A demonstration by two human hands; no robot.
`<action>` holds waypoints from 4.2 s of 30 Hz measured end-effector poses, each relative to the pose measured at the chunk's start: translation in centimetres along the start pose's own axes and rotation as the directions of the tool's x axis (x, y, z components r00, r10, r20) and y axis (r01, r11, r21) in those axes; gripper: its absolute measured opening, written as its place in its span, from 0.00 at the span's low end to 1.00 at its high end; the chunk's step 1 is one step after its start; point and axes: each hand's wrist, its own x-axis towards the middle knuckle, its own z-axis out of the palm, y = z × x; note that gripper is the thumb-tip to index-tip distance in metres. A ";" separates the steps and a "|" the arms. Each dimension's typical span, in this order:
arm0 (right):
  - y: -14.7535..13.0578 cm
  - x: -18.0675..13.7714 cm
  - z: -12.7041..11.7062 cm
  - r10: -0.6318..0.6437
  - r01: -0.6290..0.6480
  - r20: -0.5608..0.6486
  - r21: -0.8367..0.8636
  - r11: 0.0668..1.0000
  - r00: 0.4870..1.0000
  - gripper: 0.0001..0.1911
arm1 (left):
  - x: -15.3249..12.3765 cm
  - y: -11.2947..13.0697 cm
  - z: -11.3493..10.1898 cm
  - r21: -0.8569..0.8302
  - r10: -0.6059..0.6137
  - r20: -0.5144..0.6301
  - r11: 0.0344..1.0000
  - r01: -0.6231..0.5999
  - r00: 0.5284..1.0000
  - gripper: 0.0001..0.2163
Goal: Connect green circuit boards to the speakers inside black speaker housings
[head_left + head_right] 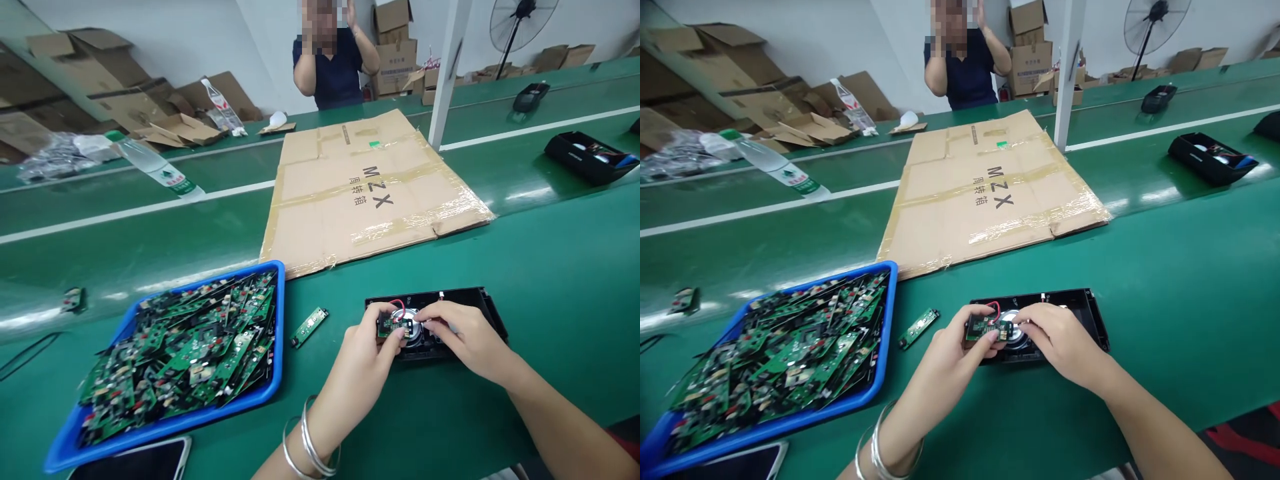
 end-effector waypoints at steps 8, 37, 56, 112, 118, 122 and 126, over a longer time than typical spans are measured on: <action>-0.4 0.3 0.7 0.166 -0.168 0.026 0.068 0.984 0.986 0.03 | 0.0 0.0 0.2 0.131 0.076 -0.047 0.989 -0.069 0.996 0.12; 0.4 -0.3 2.5 -0.247 0.244 0.053 -0.441 0.863 0.968 0.12 | 0.2 0.5 0.3 0.144 0.138 0.079 0.978 -0.148 0.987 0.08; 0.2 -0.2 2.2 0.000 -0.015 -0.073 -0.207 0.978 0.997 0.11 | 0.3 0.9 -0.7 0.018 0.098 0.151 0.995 -0.102 0.984 0.06; 0.8 0.2 2.3 0.118 -0.118 -0.013 -0.223 0.968 0.993 0.09 | 0.6 0.6 0.1 0.028 0.141 0.212 0.988 -0.150 0.967 0.09; 1.3 -0.4 -0.3 -0.103 0.119 0.061 -0.438 0.891 0.993 0.27 | 0.6 0.8 -0.5 -0.077 -0.018 0.130 0.997 0.028 0.991 0.13; 1.4 -0.6 -0.7 -0.036 0.208 0.308 -0.547 0.811 0.951 0.46 | 0.8 0.7 -1.2 0.112 0.046 0.023 0.993 -0.048 0.999 0.21; 1.5 -0.3 0.3 0.010 0.161 0.276 -0.590 0.792 0.961 0.37 | 1.2 0.1 -1.4 0.111 0.070 0.033 0.991 -0.073 0.997 0.24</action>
